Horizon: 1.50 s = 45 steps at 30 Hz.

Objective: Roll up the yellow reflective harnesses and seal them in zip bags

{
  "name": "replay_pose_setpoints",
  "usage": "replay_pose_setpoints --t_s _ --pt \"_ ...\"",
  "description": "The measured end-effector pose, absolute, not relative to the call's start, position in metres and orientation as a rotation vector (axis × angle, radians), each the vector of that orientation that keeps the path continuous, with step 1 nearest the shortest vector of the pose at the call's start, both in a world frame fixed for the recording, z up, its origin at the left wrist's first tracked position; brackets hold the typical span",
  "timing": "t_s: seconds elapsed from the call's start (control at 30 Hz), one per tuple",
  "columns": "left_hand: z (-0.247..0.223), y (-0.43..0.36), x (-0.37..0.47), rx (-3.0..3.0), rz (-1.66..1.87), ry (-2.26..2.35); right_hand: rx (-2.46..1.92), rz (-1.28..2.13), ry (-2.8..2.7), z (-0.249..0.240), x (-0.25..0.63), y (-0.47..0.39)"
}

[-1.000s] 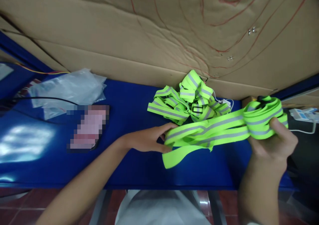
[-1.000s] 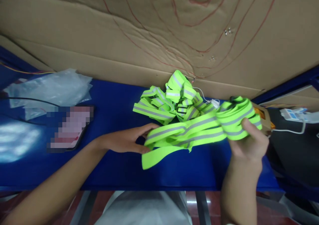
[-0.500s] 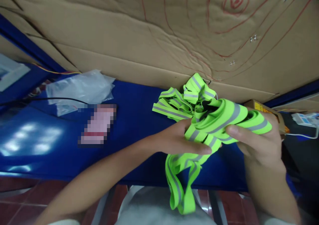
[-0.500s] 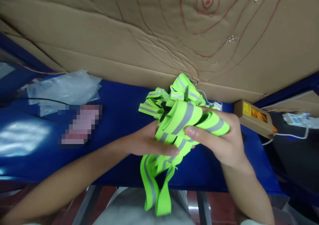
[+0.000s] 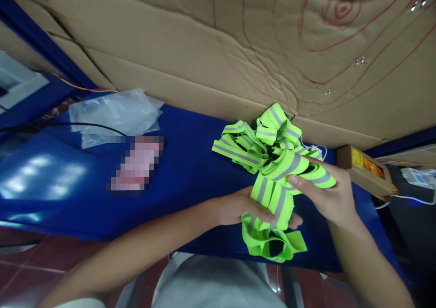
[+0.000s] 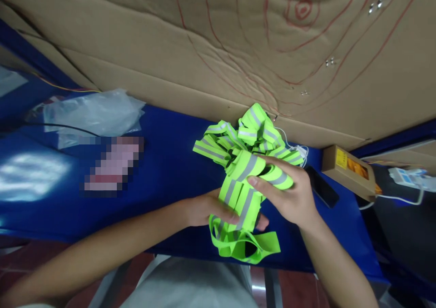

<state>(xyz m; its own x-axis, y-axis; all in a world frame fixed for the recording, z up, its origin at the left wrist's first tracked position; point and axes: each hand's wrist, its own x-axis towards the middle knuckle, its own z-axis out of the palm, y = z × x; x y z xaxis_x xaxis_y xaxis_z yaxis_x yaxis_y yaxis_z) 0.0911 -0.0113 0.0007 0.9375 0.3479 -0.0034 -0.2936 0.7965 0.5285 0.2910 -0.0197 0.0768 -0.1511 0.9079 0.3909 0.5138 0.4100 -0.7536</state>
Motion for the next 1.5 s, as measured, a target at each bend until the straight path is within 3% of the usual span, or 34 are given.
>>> replay_pose_setpoints --t_s 0.27,0.47,0.7,0.93,1.2,1.5 --pt "-0.003 -0.012 0.072 0.619 0.236 0.158 -0.79 0.145 -2.571 0.092 0.291 -0.031" --pt "-0.009 -0.017 0.068 0.601 0.407 0.141 -0.758 -0.216 -2.734 0.076 0.285 -0.031" --pt "-0.009 -0.015 0.066 0.663 0.57 0.444 -0.955 0.378 -2.823 0.072 0.27 -0.033" --pt "-0.002 -0.008 0.059 0.66 0.559 0.491 -1.005 0.378 -2.655 0.056 0.274 -0.037" --pt "0.0 -0.011 0.068 0.723 0.453 0.417 -1.229 1.2 -2.033 0.057 0.272 -0.023" --pt "0.007 0.0 0.075 0.816 0.803 0.581 -1.306 0.715 -1.887 0.083 0.259 -0.036"
